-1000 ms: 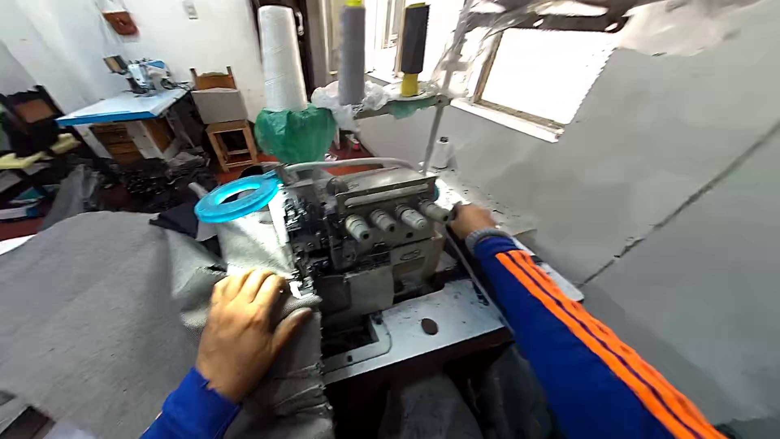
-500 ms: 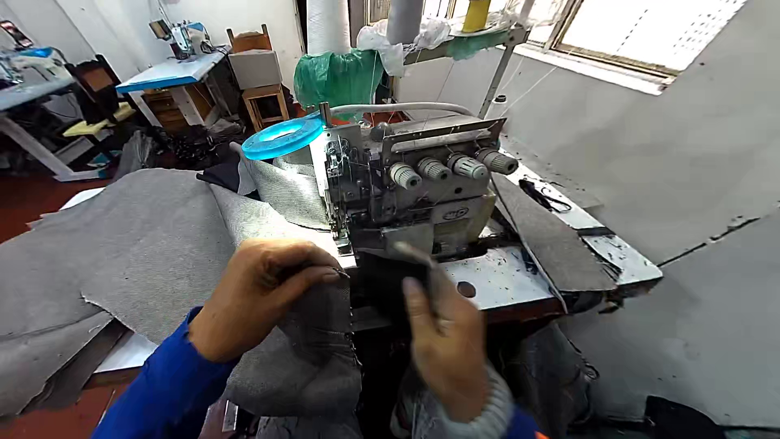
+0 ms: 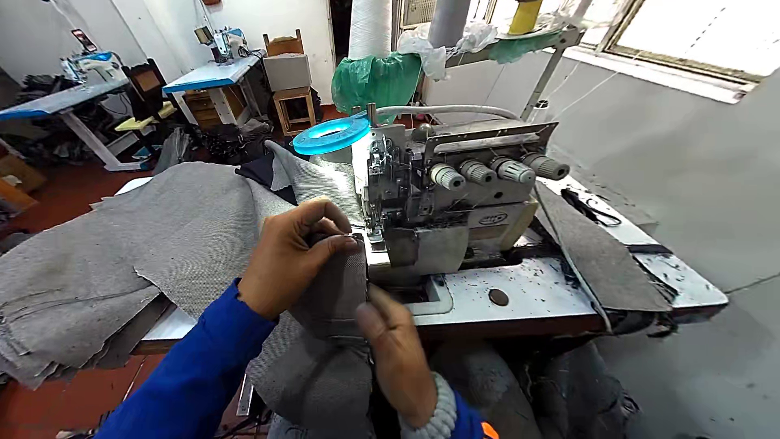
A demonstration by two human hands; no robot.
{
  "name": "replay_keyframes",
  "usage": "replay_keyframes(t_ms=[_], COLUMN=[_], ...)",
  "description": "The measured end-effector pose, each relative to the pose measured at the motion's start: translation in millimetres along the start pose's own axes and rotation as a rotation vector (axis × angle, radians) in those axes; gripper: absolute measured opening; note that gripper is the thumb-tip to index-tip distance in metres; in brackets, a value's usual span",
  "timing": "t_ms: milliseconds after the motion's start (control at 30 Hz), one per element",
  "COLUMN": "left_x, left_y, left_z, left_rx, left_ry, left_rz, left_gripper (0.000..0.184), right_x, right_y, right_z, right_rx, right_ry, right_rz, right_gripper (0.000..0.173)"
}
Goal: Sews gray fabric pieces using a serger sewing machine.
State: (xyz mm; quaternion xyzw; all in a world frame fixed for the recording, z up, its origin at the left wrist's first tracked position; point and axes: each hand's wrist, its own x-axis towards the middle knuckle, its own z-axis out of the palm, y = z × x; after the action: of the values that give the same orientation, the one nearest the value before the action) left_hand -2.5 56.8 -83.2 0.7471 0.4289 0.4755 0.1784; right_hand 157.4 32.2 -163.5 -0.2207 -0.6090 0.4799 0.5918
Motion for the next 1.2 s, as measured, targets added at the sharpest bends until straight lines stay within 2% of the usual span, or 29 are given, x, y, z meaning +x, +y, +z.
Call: replay_keyframes(t_ms=[33,100,167,233,300,367,433,500,633,800,833,900,967,1000,1033,1133,1200], left_x=[3.5,3.5,-3.1,-15.3,-30.0,-38.1,-37.9,-30.1,-15.5,-34.4,-39.5,-47.3,-53.9,-56.8,-58.7,-52.9,-42.4], left_y=[-9.0,-33.2,-44.0,-38.2,-21.5,-4.0,-2.3,-9.2,-10.2,20.2,25.4,29.2,22.5,16.7,10.1,-3.3,-6.1], left_z=[4.2,18.4,32.1,41.9,55.0,65.8,71.9,70.4,54.3,46.9,47.1,46.0,45.3,44.9,44.4,41.6,37.9], left_rx=[0.070,0.256,0.505,0.736,0.906,1.006,1.010,0.907,0.710,0.644,0.618,0.617,0.716,0.774,0.823,0.886,0.834], left_ry=[-0.037,-0.058,0.061,0.171,0.207,0.156,0.121,0.104,0.017,0.042,0.019,-0.061,-0.133,-0.161,-0.177,-0.131,-0.105], left_rz=[0.033,0.128,0.265,0.357,0.352,0.258,0.199,0.169,0.064,0.124,0.141,0.187,0.264,0.302,0.335,0.429,0.468], left_gripper=[0.020,0.022,0.016,0.015,0.022,0.031,0.032,0.029,0.027,0.029,0.032,0.052,0.075,0.080,0.077,0.037,0.029], right_x=[-8.8,-25.5,-34.7,-42.6,-49.9,-48.6,-37.7,-22.0,1.5,12.2,12.1,10.4,8.1,7.6,7.5,10.7,15.6], right_y=[6.8,19.9,25.6,27.1,27.8,27.2,26.0,20.0,5.6,3.4,3.4,4.7,8.7,10.6,11.8,11.0,10.7], right_z=[0.0,1.7,-3.7,-13.5,-20.8,-26.3,-31.1,-32.9,-38.9,-41.8,-40.1,-35.2,-31.2,-29.1,-27.5,-22.5,-20.1], right_rx=[-0.052,-0.086,-0.093,-0.110,-0.181,-0.259,-0.312,-0.330,-0.260,-0.014,0.007,-0.049,-0.266,-0.382,-0.467,-0.532,-0.500], right_ry=[-0.062,-0.132,-0.176,-0.217,-0.218,-0.193,-0.162,-0.129,-0.095,-0.091,-0.084,-0.052,-0.015,0.004,0.014,0.048,0.073], right_rz=[0.015,0.106,0.216,0.224,0.162,0.082,0.003,-0.028,0.051,0.174,0.181,0.156,0.036,-0.031,-0.078,-0.091,-0.059], right_gripper=[0.043,0.027,0.025,0.029,0.029,0.028,0.031,0.037,0.038,0.030,0.031,0.032,0.034,0.032,0.031,0.031,0.033])
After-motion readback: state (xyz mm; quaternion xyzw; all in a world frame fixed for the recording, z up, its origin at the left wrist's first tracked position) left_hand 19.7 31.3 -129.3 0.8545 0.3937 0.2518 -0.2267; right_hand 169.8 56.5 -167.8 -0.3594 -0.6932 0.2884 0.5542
